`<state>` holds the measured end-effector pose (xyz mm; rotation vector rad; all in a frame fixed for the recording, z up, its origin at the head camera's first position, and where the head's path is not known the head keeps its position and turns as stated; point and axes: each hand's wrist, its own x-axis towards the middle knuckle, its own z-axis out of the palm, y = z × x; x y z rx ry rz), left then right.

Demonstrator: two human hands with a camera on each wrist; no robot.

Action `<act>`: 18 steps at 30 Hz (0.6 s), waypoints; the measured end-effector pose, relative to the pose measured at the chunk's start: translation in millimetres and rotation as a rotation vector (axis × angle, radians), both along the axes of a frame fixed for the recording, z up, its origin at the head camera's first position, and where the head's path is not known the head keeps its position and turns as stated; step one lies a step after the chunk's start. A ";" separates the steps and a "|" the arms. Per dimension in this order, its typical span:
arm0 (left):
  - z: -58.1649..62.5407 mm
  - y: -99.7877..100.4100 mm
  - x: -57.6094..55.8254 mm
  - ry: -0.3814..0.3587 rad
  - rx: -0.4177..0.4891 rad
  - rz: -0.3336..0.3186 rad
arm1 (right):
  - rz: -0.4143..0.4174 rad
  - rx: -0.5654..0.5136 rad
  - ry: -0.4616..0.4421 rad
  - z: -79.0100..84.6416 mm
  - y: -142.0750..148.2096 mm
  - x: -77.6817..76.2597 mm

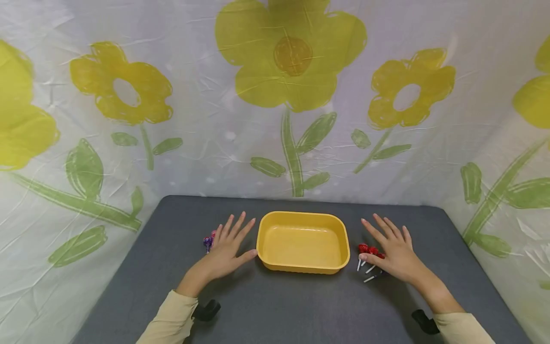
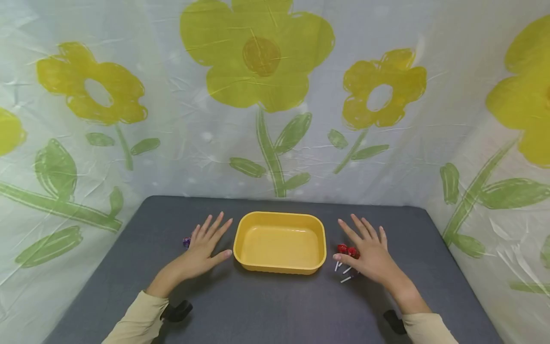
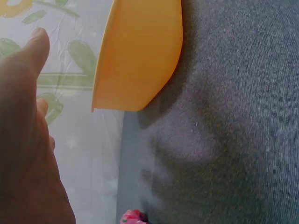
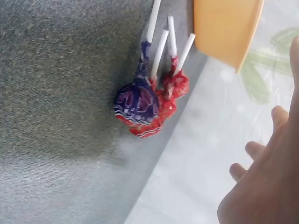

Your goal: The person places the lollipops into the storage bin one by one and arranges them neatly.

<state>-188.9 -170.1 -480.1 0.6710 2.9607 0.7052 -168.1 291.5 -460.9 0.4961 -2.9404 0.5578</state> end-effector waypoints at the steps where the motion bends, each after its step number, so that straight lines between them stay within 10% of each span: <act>1: -1.3 0.9 -1.1 -0.007 0.010 0.002 | -0.001 -0.015 0.002 -0.5 0.8 -0.3; 18: -17.6 20.8 -9.9 -0.069 0.088 -0.026 | -0.117 -0.261 -0.020 -20.5 10.4 -13.6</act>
